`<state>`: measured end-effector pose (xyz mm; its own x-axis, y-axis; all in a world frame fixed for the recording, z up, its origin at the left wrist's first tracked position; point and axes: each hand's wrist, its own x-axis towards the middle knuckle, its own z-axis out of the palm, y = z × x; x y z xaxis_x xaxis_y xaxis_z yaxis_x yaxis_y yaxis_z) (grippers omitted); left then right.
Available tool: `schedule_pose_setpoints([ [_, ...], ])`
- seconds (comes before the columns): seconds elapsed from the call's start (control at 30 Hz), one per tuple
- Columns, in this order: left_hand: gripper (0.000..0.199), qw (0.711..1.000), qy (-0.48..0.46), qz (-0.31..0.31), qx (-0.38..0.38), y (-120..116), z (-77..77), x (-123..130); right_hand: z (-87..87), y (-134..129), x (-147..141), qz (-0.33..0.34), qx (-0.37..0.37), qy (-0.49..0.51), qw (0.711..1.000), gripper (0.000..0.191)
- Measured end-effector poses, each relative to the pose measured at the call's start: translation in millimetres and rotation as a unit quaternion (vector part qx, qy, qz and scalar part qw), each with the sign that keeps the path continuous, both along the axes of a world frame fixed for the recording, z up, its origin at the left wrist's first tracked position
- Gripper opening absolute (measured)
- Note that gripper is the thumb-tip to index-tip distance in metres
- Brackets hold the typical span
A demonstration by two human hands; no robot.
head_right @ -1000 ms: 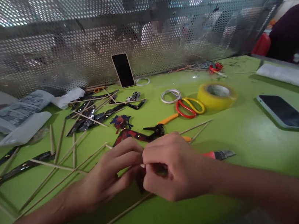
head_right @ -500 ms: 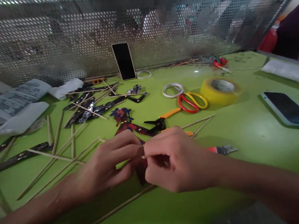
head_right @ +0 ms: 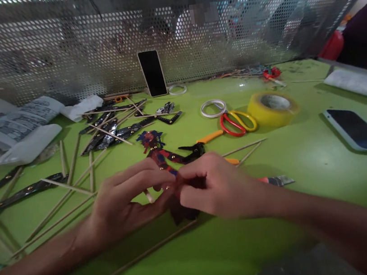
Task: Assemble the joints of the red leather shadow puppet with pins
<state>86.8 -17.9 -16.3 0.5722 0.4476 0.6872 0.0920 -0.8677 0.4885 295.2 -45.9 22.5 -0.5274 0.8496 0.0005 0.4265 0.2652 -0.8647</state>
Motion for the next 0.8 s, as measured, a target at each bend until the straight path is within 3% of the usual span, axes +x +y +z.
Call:
schedule_pose_setpoints([
  [0.2, 0.006, 0.992, 0.046, 0.052, 0.105, -2.9, 0.9, -0.6, -0.4, 0.8, -3.5, -0.006, -0.011, 0.018, 1.000, 0.020],
  [0.53, 0.008, 0.987, 0.059, 0.072, 0.133, -5.2, 1.5, 1.8, -2.9, 1.8, -5.5, 0.012, -0.027, 0.036, 0.999, 0.017],
  [0.8, 0.007, 0.987, 0.057, 0.054, 0.138, -6.3, -2.8, 4.6, -5.3, -5.4, -6.4, -0.029, 0.008, -0.010, 0.999, 0.020],
])
